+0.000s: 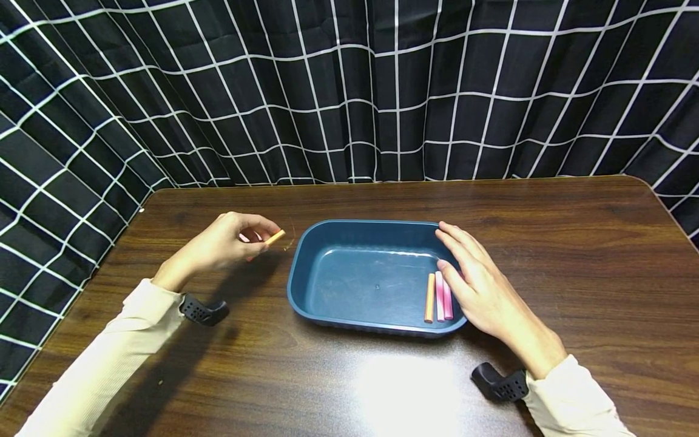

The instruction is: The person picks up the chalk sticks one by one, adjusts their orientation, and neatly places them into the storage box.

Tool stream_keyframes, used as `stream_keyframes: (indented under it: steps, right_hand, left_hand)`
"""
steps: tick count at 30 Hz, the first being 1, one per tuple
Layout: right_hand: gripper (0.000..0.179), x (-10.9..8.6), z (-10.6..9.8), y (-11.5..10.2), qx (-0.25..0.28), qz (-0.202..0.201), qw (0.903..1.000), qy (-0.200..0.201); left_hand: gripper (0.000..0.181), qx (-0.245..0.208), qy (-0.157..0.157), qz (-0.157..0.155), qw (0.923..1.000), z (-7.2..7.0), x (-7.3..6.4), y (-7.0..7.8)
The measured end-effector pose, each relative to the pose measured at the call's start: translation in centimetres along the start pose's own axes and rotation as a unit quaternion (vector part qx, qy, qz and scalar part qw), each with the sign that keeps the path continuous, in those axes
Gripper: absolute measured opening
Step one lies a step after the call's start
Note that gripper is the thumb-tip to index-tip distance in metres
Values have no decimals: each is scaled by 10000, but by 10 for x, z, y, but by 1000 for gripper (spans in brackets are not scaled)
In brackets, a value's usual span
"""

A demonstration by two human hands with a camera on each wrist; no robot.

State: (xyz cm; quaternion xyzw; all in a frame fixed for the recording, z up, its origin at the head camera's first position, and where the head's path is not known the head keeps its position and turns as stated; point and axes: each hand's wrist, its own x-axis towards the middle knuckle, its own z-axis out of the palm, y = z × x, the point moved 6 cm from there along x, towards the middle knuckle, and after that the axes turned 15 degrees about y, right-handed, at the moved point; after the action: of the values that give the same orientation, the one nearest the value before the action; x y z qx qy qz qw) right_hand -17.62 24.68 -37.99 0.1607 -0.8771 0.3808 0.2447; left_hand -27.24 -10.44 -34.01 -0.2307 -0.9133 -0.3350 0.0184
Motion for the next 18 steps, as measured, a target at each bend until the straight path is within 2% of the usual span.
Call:
stream_keyframes:
  steps: [5,10,18]
  right_hand:
    - [49,0,0,0,13,13,10000,-15]
    - [48,0,0,0,29,-44,10000,2]
    - [49,0,1,1,18,50,10000,-51]
  left_hand:
    - [29,-247,-79,-52,9997,1,1,11]
    - [28,-196,-91,-42,9998,1,0,20]
    - [28,-92,19,225,9997,2,0,36]
